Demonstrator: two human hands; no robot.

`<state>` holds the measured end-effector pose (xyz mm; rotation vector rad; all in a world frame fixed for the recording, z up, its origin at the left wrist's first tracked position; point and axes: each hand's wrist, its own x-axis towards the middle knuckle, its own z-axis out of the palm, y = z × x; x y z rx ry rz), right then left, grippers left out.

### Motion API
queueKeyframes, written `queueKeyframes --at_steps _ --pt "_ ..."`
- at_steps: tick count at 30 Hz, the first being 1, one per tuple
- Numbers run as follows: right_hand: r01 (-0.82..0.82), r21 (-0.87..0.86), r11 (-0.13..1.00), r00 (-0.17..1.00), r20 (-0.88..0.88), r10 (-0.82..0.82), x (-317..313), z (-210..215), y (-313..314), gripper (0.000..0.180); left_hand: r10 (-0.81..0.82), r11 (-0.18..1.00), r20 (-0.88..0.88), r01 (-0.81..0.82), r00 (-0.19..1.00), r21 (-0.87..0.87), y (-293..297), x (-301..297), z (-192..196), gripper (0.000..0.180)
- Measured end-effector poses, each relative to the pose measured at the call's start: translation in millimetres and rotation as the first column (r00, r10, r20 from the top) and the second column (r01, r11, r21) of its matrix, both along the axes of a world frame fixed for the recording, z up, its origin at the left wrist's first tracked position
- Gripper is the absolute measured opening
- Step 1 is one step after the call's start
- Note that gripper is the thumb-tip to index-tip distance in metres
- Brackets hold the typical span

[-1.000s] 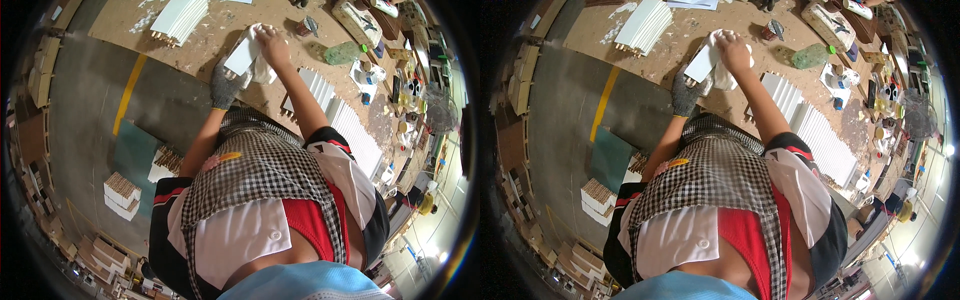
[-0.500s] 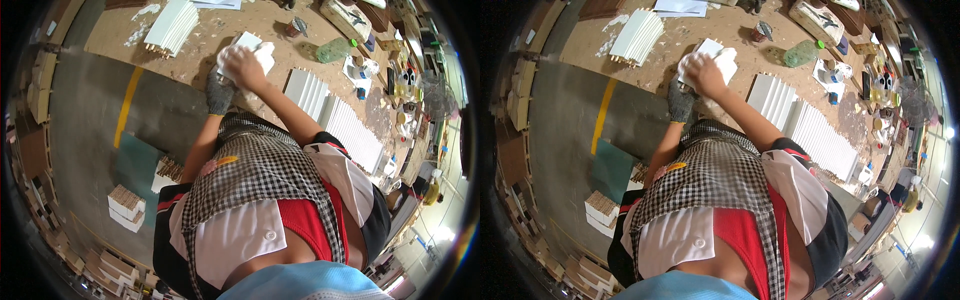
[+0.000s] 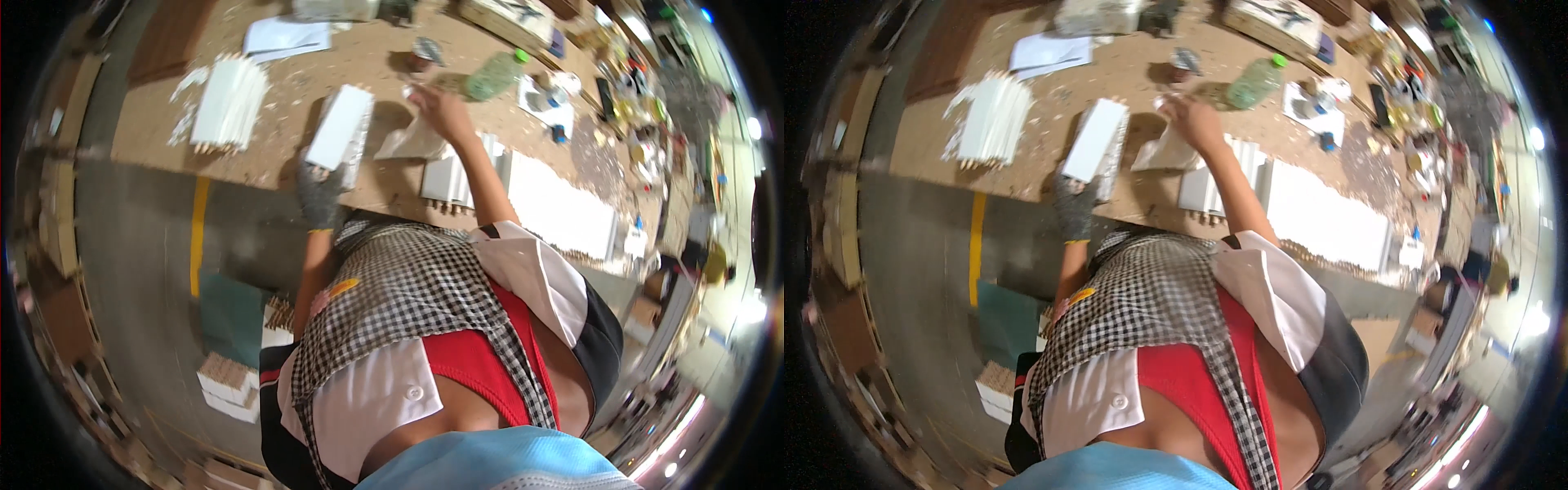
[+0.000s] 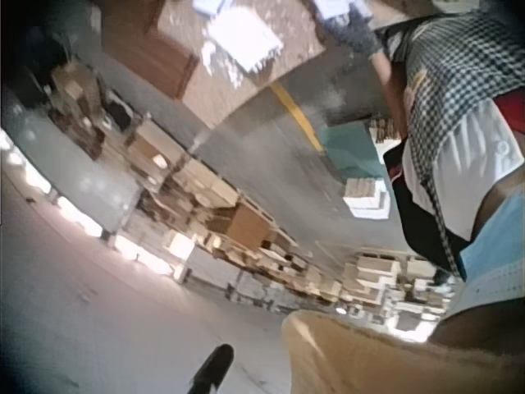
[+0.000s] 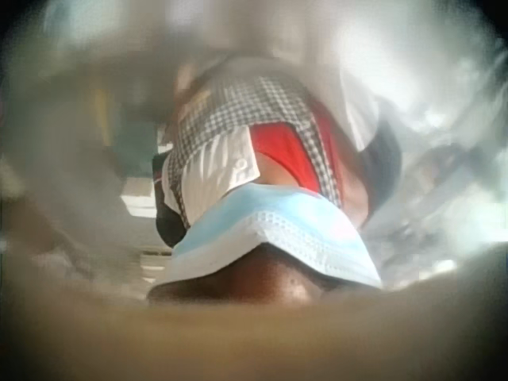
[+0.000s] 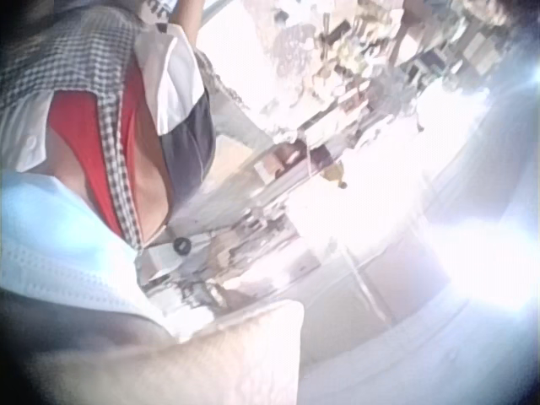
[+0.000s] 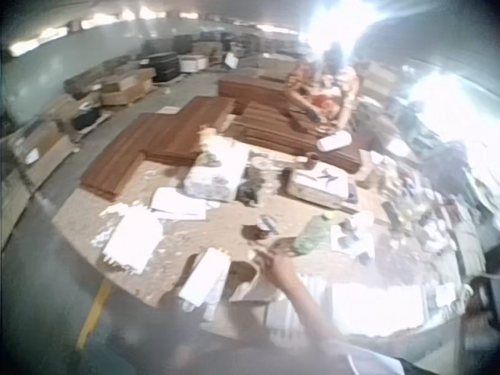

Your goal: The person wipes white wooden pieces with a cloth and applies a substance using a small applicator.

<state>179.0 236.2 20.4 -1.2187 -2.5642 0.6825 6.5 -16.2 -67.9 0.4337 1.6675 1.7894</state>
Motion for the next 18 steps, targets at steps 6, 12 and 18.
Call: queueKeyframes --at_steps 6,12,18 --pt "0.333 -0.349 0.876 0.925 -0.061 -0.376 135 -1 24 0.044 0.018 0.996 -0.473 -0.057 0.881 -0.067 -27 -20 53 0.066" --pt "0.792 0.240 0.561 0.532 0.178 -0.828 286 -74 109 0.037 -0.013 0.992 -0.352 -0.033 0.936 -0.124 -23 -37 95 0.057" --pt "0.762 0.123 0.636 0.588 0.278 -0.759 310 -76 129 0.062 -0.010 0.909 -0.366 -0.145 0.930 -0.392 -37 -57 84 0.043"
